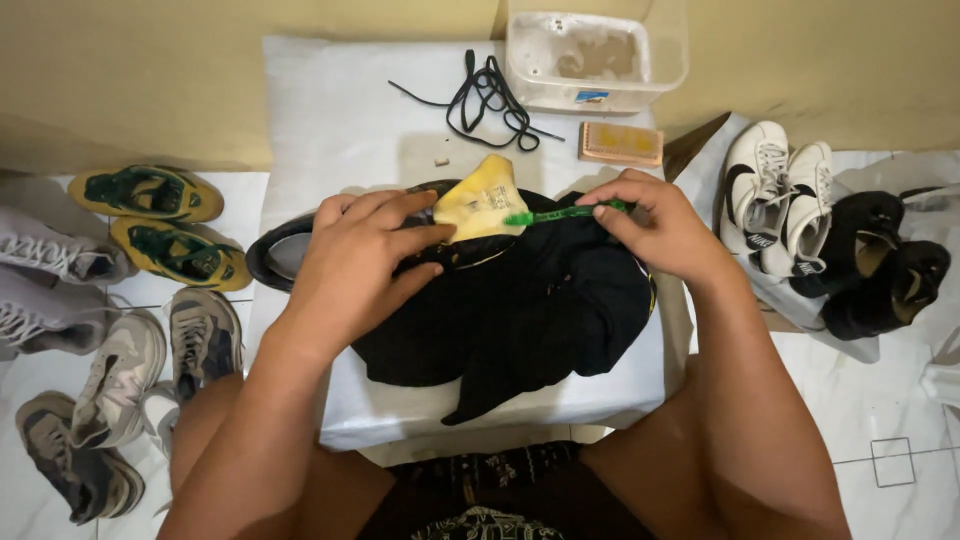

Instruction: The person scrubs the upper part of a black sneaker using a green toothbrush and a yellow sponge. They repeatedly dip the toothbrush into a container of soapy water to clean the shoe's surface.

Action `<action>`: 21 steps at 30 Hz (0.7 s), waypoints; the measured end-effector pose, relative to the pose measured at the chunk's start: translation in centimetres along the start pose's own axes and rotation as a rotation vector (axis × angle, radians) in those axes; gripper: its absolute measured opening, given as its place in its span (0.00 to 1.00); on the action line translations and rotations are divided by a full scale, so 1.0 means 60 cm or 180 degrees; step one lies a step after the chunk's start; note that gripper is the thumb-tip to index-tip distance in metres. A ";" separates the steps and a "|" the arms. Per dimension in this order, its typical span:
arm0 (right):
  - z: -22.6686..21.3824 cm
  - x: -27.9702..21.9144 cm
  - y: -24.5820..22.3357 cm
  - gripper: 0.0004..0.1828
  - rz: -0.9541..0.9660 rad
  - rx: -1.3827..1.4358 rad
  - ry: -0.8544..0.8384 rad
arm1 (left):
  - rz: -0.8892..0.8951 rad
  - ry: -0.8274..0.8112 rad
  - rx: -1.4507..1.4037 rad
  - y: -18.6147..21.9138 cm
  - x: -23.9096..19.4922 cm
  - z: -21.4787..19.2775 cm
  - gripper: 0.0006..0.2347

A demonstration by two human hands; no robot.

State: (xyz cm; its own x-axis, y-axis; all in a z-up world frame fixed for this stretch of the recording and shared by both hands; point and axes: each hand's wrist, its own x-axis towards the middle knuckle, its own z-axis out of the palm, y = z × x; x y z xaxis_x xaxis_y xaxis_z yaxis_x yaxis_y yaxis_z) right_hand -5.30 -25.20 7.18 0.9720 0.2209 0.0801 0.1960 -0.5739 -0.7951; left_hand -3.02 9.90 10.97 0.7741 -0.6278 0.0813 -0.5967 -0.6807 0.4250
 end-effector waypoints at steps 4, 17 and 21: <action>0.004 0.007 0.028 0.07 -0.0102 0.0016 0.0068 | 0.0052 0.0003 0.0039 0.006 0.001 -0.005 0.13; 0.036 0.025 0.006 0.11 -0.0158 -0.0031 0.0348 | 0.0029 0.0040 0.0086 0.007 0.003 0.000 0.13; 0.051 0.035 -0.031 0.10 -0.0255 0.0067 0.0378 | 0.0006 -0.0023 0.0058 0.008 0.003 -0.003 0.12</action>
State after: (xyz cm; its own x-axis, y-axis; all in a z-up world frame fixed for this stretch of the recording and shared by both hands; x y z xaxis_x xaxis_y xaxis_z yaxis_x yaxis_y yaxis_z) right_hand -4.01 -21.25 6.95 0.9621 0.1698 0.2134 0.2720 -0.5412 -0.7957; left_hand -3.13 9.54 11.35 0.7714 -0.6319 0.0755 -0.6021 -0.6862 0.4083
